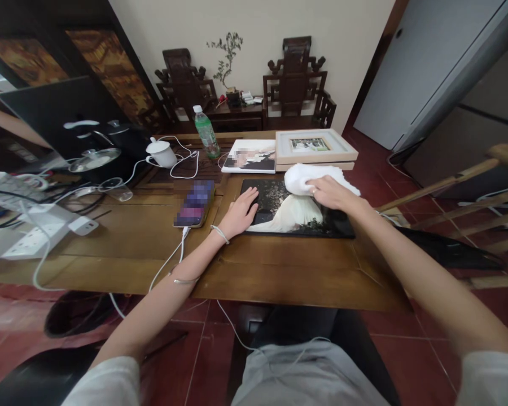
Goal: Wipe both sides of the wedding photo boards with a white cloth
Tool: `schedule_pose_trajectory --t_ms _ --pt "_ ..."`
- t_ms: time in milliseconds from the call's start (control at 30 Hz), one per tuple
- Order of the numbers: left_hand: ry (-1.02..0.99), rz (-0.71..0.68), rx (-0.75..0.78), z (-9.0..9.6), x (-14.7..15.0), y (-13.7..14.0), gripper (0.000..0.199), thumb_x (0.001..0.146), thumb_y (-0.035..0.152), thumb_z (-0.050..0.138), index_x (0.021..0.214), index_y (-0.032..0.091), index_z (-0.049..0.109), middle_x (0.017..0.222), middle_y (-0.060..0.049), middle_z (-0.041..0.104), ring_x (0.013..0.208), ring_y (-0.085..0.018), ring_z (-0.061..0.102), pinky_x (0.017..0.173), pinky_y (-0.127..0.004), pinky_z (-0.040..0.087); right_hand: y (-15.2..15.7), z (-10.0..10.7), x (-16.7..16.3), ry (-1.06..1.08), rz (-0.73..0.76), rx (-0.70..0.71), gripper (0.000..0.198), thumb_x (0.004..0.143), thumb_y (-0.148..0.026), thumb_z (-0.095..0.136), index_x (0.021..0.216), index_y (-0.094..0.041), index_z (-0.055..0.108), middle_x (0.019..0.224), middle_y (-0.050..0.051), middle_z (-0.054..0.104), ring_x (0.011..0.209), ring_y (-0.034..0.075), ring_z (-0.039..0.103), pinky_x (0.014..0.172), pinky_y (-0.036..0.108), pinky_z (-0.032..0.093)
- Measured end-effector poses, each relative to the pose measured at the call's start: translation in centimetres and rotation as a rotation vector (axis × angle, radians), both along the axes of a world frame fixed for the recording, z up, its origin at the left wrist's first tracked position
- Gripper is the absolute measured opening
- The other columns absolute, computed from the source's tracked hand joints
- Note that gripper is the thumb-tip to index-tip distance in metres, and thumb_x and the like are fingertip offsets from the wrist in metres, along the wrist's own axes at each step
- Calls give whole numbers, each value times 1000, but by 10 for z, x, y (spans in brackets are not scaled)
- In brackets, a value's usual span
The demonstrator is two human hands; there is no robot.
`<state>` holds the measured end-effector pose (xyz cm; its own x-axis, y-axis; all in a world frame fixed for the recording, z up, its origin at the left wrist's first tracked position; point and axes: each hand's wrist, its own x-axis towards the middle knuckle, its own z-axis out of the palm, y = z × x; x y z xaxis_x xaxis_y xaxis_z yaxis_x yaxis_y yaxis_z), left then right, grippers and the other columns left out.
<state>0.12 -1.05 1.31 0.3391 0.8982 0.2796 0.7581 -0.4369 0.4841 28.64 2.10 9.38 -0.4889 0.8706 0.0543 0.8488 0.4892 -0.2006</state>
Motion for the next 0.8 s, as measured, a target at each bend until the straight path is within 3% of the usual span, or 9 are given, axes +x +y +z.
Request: schedule_pose_trajectory --t_ms 133,233,333,433,600,700,800 --pt "-8 6 2 0 0 0 47 99 30 38 144 18 47 156 -11 40 149 -23 30 120 -53 27 25 2 -2 1 -19 30 39 88 -17 33 97 -14 71 107 16 71 100 31 64 85 39 44" --pt "-3 8 0 -1 1 -1 47 100 29 36 144 16 47 157 -12 39 149 -24 30 120 -53 28 13 -3 -1 -22 -23 20 40 88 -17 33 98 -12 71 106 17 72 100 33 65 87 42 45" --pt "3 14 0 0 2 -2 48 100 28 36 144 14 46 157 -13 39 149 -24 30 120 -53 28 -24 -11 2 -44 23 36 42 88 -16 32 103 -10 71 122 20 68 112 36 62 98 52 42" --pt "11 25 -1 0 4 -2 47 99 27 36 144 16 46 157 -12 39 149 -23 29 120 -52 27 -74 -19 7 -48 85 49 39 87 -16 37 104 -11 72 140 21 57 131 38 50 109 64 30" --pt "17 34 -10 1 6 -2 47 99 25 36 143 15 47 157 -13 39 149 -24 29 120 -53 27 -136 -27 9 37 194 32 33 78 -10 44 87 -19 74 146 14 53 143 39 35 108 76 23" --pt "11 38 -12 2 6 -2 47 99 26 36 144 17 46 157 -12 39 149 -24 29 120 -54 27 -138 -27 0 54 215 16 33 77 -10 44 87 -20 74 147 12 52 144 41 33 106 80 22" --pt "2 43 -27 3 5 -2 48 99 27 36 146 17 43 159 -12 36 149 -24 29 120 -54 27 -115 -24 -15 24 213 -8 36 81 -12 41 97 -19 73 147 13 52 145 39 30 107 78 20"
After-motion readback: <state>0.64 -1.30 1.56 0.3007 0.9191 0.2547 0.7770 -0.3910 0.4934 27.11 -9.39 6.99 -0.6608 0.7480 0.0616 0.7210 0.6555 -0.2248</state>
